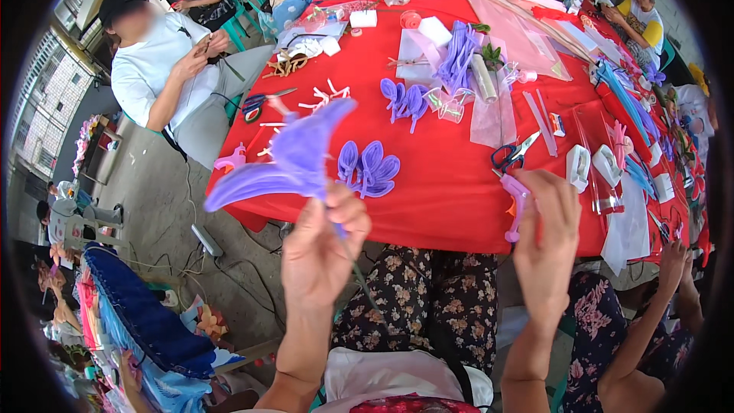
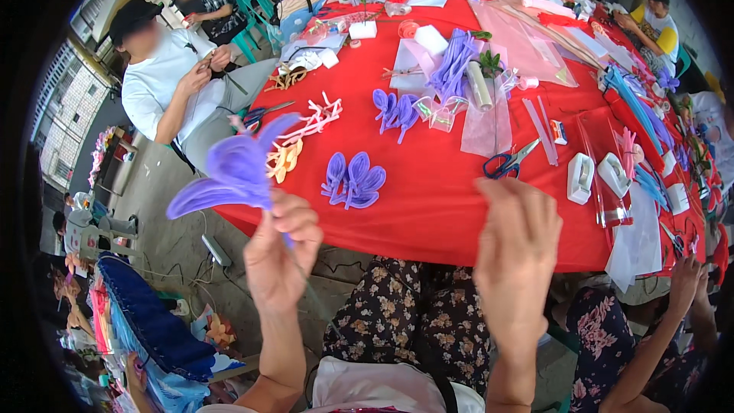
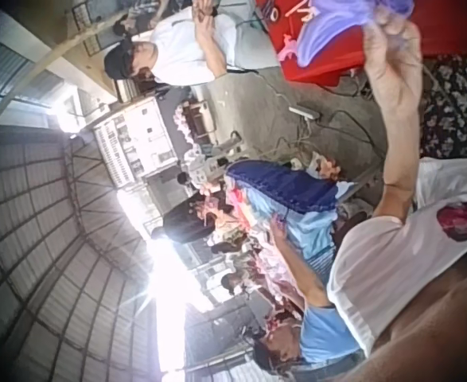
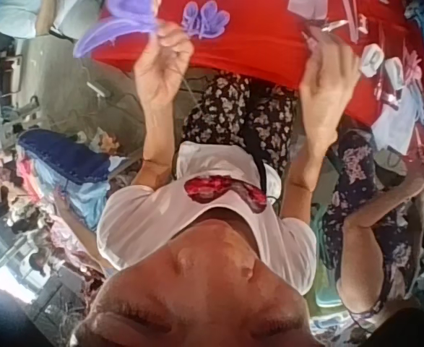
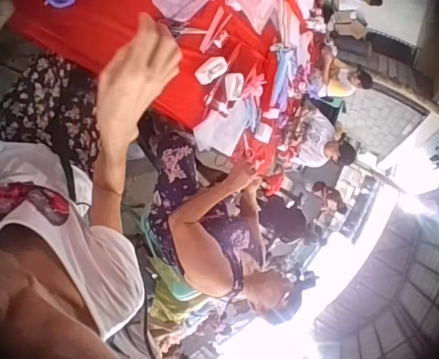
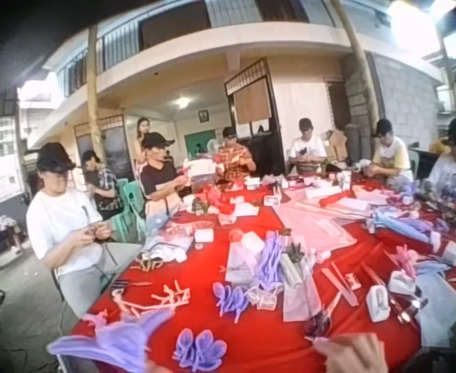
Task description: The person assembles a decorative purple flower by gluing individual fabric petals to a central stem by hand using a glue gun.
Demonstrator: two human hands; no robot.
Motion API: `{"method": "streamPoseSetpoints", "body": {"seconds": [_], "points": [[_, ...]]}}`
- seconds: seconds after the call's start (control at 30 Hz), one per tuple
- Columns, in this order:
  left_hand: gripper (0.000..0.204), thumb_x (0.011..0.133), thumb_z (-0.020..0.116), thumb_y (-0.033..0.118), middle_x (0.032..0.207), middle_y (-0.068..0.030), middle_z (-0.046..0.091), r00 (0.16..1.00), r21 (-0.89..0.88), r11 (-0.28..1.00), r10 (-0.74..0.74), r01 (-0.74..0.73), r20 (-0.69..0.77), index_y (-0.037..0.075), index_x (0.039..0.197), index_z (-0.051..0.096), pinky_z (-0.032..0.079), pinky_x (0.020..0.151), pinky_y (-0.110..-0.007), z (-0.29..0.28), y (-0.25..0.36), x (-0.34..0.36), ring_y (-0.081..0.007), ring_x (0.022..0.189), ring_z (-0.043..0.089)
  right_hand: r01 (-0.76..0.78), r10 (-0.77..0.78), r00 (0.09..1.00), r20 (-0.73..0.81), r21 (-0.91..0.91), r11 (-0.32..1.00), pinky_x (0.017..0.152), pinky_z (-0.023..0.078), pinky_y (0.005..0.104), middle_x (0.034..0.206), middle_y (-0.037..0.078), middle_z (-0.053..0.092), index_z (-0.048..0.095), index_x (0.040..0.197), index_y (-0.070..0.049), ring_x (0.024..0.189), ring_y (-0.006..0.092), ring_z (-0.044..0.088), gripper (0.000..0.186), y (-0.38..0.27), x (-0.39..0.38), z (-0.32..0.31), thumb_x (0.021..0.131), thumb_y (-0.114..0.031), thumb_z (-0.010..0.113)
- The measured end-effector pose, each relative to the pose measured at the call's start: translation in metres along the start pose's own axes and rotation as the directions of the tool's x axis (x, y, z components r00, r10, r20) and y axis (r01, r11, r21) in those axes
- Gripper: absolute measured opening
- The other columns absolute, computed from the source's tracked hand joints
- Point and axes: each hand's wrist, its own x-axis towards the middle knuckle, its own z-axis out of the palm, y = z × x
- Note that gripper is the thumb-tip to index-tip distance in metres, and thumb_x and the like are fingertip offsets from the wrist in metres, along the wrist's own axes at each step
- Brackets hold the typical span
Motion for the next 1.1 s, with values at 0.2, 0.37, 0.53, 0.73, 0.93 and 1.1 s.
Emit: {"method": "streamPoseSetpoints", "body": {"seconds": [0.2,0.37,0.53,0.73,0.93,1.1], "points": [[0.017,0.085,0.049,0.005,0.085,-0.0034,0.041,0.974,0.112,0.967,0.225,-0.227,0.033,0.001,0.101,0.045,0.036,0.071,-0.026,-0.010,0.038,-0.014,-0.0128,0.077,0.040,-0.355,0.307,0.930,0.200,0.285,0.890,0.072,0.041,0.0323,0.091,0.012,0.054,0.057,0.092,0.000,0.082,0.0228,0.052,0.025,0.055,-0.032,0.018,0.069,0.008,0.059],[0.018,0.086,0.046,0.002,0.089,-0.0044,0.041,0.952,0.209,0.929,0.304,-0.304,0.034,0.001,0.104,0.043,0.036,0.073,-0.027,-0.017,0.045,-0.014,-0.0123,0.078,0.041,-0.036,0.016,0.998,0.057,0.371,0.928,0.067,0.044,0.0299,0.093,0.012,0.053,0.053,0.098,-0.002,0.071,0.0212,0.053,0.030,0.035,-0.011,0.089,0.069,0.006,0.060],[0.015,0.085,0.049,0.006,0.090,-0.0044,0.044,0.864,0.563,0.690,0.494,-0.455,0.093,0.002,0.099,0.046,0.036,0.074,-0.026,-0.025,0.042,-0.007,-0.0118,0.080,0.042,-0.193,0.000,0.949,0.316,0.580,0.791,0.059,0.043,0.0326,0.069,0.010,0.055,0.058,0.074,-0.002,0.064,0.0238,0.052,0.003,0.011,0.001,0.171,0.073,-0.004,0.060],[0.013,0.086,0.050,0.010,0.089,-0.0048,0.047,0.753,0.717,0.466,0.646,-0.518,0.125,0.001,0.095,0.051,0.035,0.073,-0.026,-0.027,0.032,-0.003,-0.0122,0.079,0.043,-0.086,0.010,0.933,0.361,0.197,0.977,0.061,0.040,0.0387,0.070,0.010,0.058,0.056,0.063,-0.004,0.070,0.0264,0.056,0.026,-0.002,0.002,0.249,0.072,-0.027,0.063],[0.014,0.087,0.048,0.006,0.091,-0.0031,0.057,0.650,0.833,0.251,0.742,-0.493,0.161,-0.003,0.097,0.054,0.040,0.075,-0.020,-0.035,0.019,0.001,-0.0059,0.082,0.050,-0.075,0.056,0.920,0.387,0.036,0.997,0.063,0.042,0.0400,0.069,0.013,0.059,0.058,0.064,-0.003,0.072,0.0285,0.058,0.022,-0.009,-0.001,0.267,0.066,-0.024,0.063],[0.011,0.085,0.052,0.006,0.088,-0.0015,0.056,0.635,0.840,0.240,0.757,-0.486,0.152,-0.001,0.094,0.055,0.037,0.072,-0.018,-0.032,0.013,0.002,-0.0043,0.078,0.047,-0.291,0.151,0.881,0.448,0.263,0.920,0.053,0.044,0.0372,0.061,0.012,0.057,0.057,0.062,-0.001,0.056,0.0243,0.057,0.021,-0.002,0.008,0.258,0.067,-0.020,0.063]]}}
